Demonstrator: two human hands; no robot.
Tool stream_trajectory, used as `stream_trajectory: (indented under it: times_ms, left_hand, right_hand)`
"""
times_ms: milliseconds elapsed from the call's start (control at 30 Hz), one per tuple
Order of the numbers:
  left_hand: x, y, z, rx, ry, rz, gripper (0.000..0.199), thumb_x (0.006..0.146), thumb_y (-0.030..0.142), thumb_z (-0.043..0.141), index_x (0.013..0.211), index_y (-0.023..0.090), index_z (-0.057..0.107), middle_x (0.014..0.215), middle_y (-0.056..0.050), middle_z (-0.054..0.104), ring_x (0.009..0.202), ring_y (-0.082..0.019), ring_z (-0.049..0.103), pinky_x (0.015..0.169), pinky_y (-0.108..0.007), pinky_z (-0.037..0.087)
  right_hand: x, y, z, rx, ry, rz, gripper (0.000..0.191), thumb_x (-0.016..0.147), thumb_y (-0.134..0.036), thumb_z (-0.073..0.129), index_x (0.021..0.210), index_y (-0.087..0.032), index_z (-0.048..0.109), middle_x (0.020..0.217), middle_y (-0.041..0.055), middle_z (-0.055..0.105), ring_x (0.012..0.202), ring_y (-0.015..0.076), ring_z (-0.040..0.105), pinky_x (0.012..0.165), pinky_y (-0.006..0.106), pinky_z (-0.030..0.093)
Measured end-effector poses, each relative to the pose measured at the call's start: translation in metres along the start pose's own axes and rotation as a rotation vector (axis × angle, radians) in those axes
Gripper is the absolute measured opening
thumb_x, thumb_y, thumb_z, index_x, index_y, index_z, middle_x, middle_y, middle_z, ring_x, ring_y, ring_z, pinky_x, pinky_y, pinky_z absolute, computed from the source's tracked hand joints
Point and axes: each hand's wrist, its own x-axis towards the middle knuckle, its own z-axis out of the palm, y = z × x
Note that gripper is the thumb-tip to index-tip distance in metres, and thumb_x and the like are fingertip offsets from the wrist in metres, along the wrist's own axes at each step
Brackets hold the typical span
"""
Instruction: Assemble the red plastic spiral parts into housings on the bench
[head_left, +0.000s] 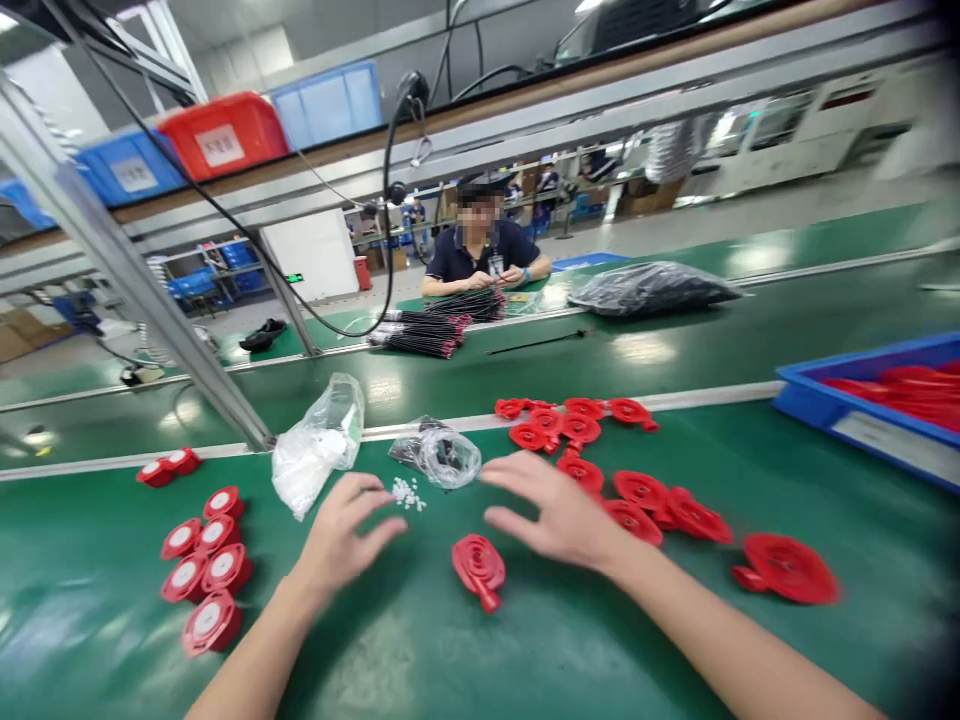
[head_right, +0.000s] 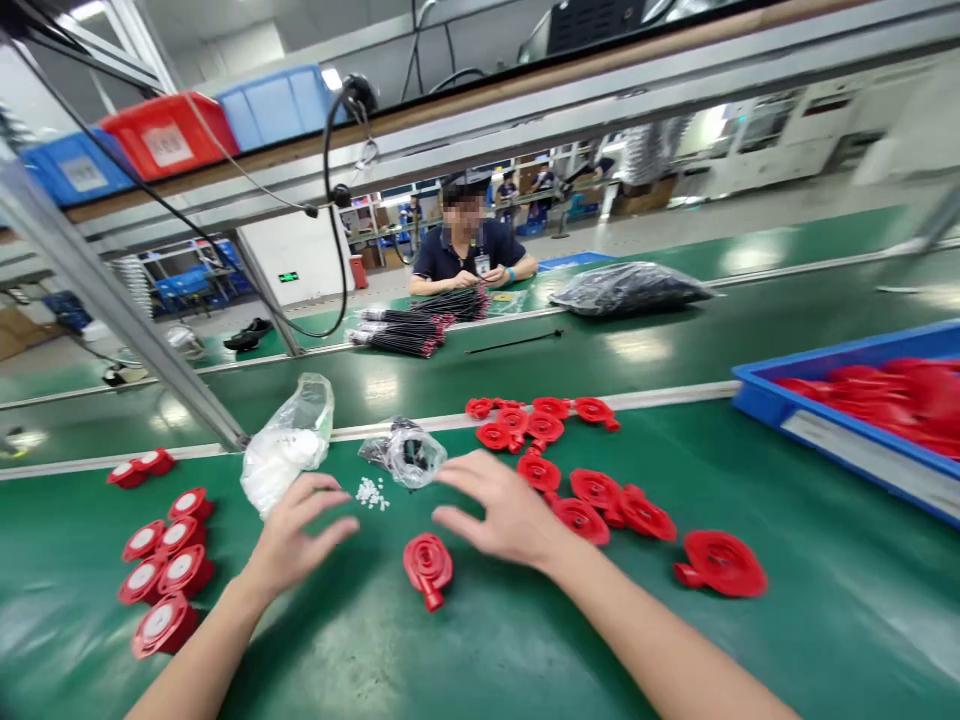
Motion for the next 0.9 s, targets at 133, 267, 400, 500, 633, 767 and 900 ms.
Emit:
stream_trajectory:
  times_ms: [133, 267, 400, 500, 633, 767, 900]
  left_hand:
    - [0.000, -0.045, -0.052, 0.410, 0.170, -0.552, 0.029, 0.099, 0.037, 0.054, 0.113, 0.018, 0.072, 0.119, -0.016, 0.068, 0.118, -0.033, 0.062, 0.106, -0.047, 0.048]
    - [-0.012, -0.079, -0.080, 0.598, 0.122, -0.961, 0.049, 0.091, 0.035, 0.058, 0.131, 0.006, 0.062, 0.129, -0.033, 0.060, 0.123, -0.055, 0.054, 0.097, -0.073, 0.039]
    - [-0.015, -0.080, -0.075, 0.614, -0.109, -1.020, 0.036, 0.083, 0.030, 0.067, 0.113, 0.011, 0.069, 0.129, -0.030, 0.061, 0.122, -0.056, 0.056, 0.097, -0.075, 0.036]
    - [-0.017, -0.054, -0.062, 0.571, -0.254, -0.853, 0.026, 0.083, 0.021, 0.068, 0.108, 0.012, 0.070, 0.124, -0.026, 0.063, 0.115, -0.046, 0.063, 0.098, -0.059, 0.044]
    - [-0.025, -0.001, -0.044, 0.495, -0.383, -0.585, 0.029, 0.078, 0.002, 0.066, 0.102, 0.017, 0.067, 0.124, -0.016, 0.062, 0.107, -0.030, 0.066, 0.094, -0.037, 0.048]
    - [-0.026, 0.035, -0.026, 0.279, -0.350, -0.353, 0.030, 0.081, -0.003, 0.055, 0.098, 0.022, 0.058, 0.117, -0.010, 0.061, 0.104, -0.027, 0.063, 0.091, -0.038, 0.048]
    - [-0.019, 0.039, -0.008, -0.017, -0.248, -0.229, 0.032, 0.082, 0.007, 0.063, 0.108, 0.025, 0.057, 0.115, -0.008, 0.062, 0.110, -0.029, 0.060, 0.095, -0.041, 0.048]
  right_hand:
    - [-0.007, 0.063, 0.009, -0.478, 0.016, 0.334, 0.046, 0.093, -0.038, 0.061, 0.130, -0.013, 0.068, 0.139, 0.0233, 0.060, 0.128, 0.0459, 0.051, 0.101, 0.063, 0.048]
    - [-0.011, 0.083, 0.014, -0.613, -0.072, 0.431, 0.047, 0.093, -0.042, 0.059, 0.129, -0.014, 0.069, 0.138, 0.0208, 0.063, 0.132, 0.0453, 0.049, 0.103, 0.062, 0.045]
    - [-0.006, 0.064, 0.005, -0.575, -0.108, 0.420, 0.032, 0.096, -0.041, 0.056, 0.102, -0.016, 0.075, 0.114, 0.0169, 0.073, 0.116, 0.0396, 0.060, 0.096, 0.053, 0.049]
    - [-0.001, 0.051, 0.000, -0.520, -0.104, 0.448, 0.034, 0.099, -0.045, 0.053, 0.088, -0.017, 0.071, 0.099, 0.0153, 0.073, 0.101, 0.0360, 0.065, 0.085, 0.045, 0.051]
    - [0.001, 0.046, 0.004, -0.465, -0.054, 0.502, 0.042, 0.095, -0.048, 0.062, 0.121, -0.015, 0.064, 0.120, 0.0161, 0.070, 0.108, 0.0354, 0.067, 0.084, 0.041, 0.052]
    - [0.007, 0.046, 0.008, -0.456, -0.127, 0.516, 0.051, 0.094, -0.047, 0.065, 0.132, -0.014, 0.061, 0.126, 0.0182, 0.067, 0.111, 0.0360, 0.067, 0.090, 0.043, 0.053]
    - [0.011, 0.046, 0.004, -0.399, -0.138, 0.540, 0.042, 0.093, -0.038, 0.065, 0.128, -0.015, 0.064, 0.122, 0.0160, 0.070, 0.108, 0.0346, 0.069, 0.093, 0.044, 0.053]
